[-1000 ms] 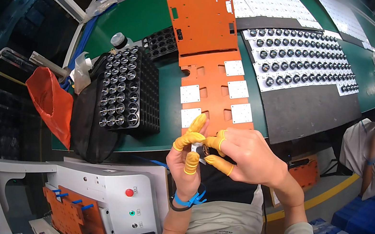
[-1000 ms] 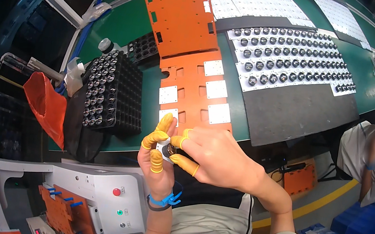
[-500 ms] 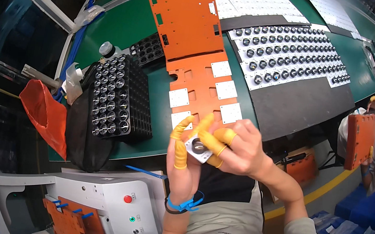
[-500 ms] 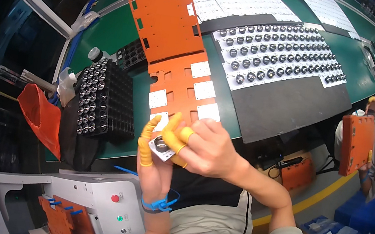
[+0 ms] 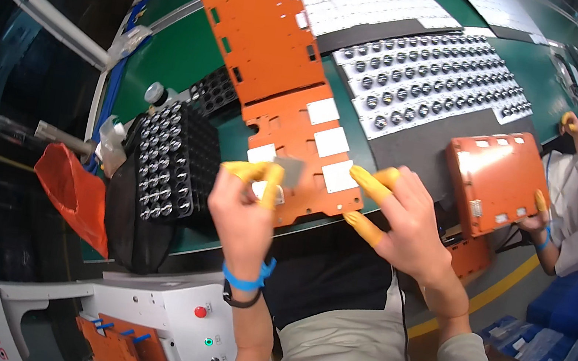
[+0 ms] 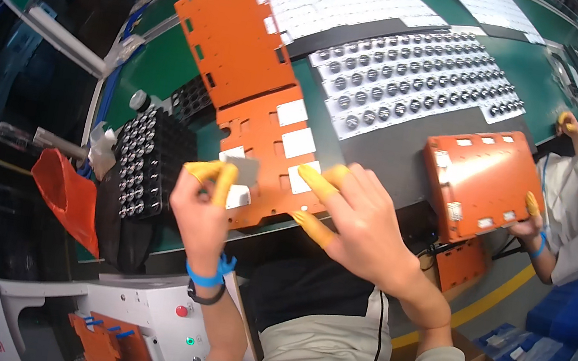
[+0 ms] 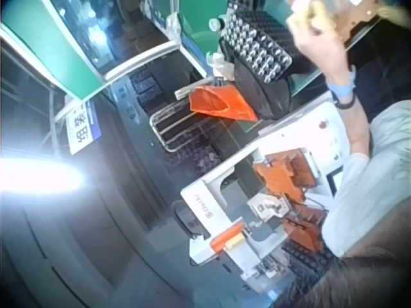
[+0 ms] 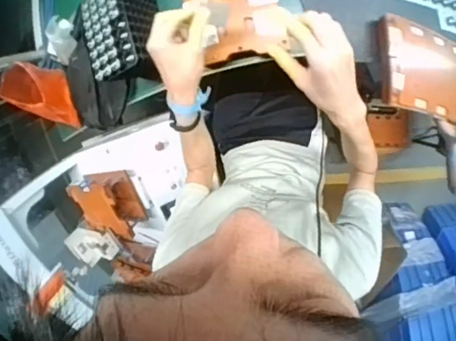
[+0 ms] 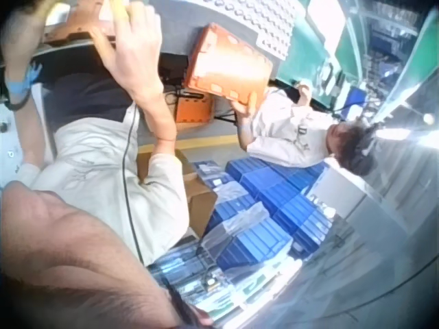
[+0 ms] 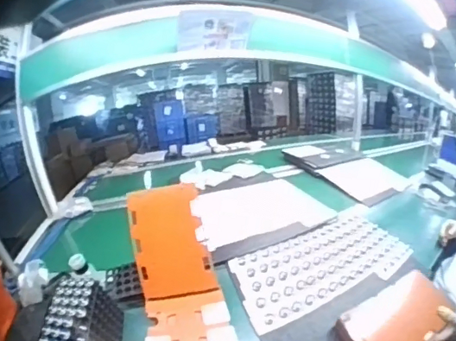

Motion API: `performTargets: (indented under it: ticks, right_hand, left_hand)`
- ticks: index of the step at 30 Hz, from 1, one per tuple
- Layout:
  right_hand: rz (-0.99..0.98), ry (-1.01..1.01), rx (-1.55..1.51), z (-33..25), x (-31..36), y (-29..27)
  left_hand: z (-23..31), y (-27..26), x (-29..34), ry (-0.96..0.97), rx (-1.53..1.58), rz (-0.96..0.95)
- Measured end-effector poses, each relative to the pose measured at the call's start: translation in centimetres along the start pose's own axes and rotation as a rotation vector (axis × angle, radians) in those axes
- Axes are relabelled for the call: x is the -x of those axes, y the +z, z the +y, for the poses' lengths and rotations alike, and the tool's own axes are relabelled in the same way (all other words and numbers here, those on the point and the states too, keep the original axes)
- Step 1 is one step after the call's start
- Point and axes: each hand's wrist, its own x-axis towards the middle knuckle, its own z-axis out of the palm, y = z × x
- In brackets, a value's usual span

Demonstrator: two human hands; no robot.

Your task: The person assembles small electronic components by hand. They pick up small white square modules and black cylindrical parts, placing them into slots on an orange fixture. The person then moves the fixture to a machine, operates it, and returns to the table to continue the assembly process.

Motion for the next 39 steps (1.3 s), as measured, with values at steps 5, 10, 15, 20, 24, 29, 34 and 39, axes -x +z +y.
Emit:
performTargets:
  ticks: [5,10,15,20,24,29,34,39]
  right_hand:
    - [0.11,0.131,-0.066,-0.1,5.5,-3.7]
    - [0.192,0.246,-0.073,0.2,10.3,-5.7]
    - [0.319,0.349,-0.084,1.2,14.0,-6.4]
    - [0.469,0.746,-0.298,3.8,15.6,-4.6]
    - [0.399,0.973,-0.607,8.5,18.7,-1.7]
    - [0.619,0.92,-0.916,10.1,17.5,-0.7]
    - [0.76,0.93,-0.999,11.2,15.6,-1.6]
    - [0.803,0.977,-1.052,11.0,13.9,-2.9]
  left_hand:
    - [-5.3,2.1,-6.2,-0.183,-0.394,0.086]
    - [-6.5,3.1,-8.1,-0.319,-0.535,0.034]
    - [-10.5,3.8,-8.8,-0.331,-0.419,-0.083]
    - [-11.3,3.5,-8.7,-0.293,-0.383,-0.125]
    - [-11.9,3.9,-8.9,-0.324,-0.31,-0.151]
    - [-13.4,3.9,-9.0,-0.276,-0.238,-0.12]
    - [-10.1,4.1,-8.3,-0.329,-0.449,-0.057]
    - [-7.8,3.6,-7.7,-0.236,-0.611,0.016]
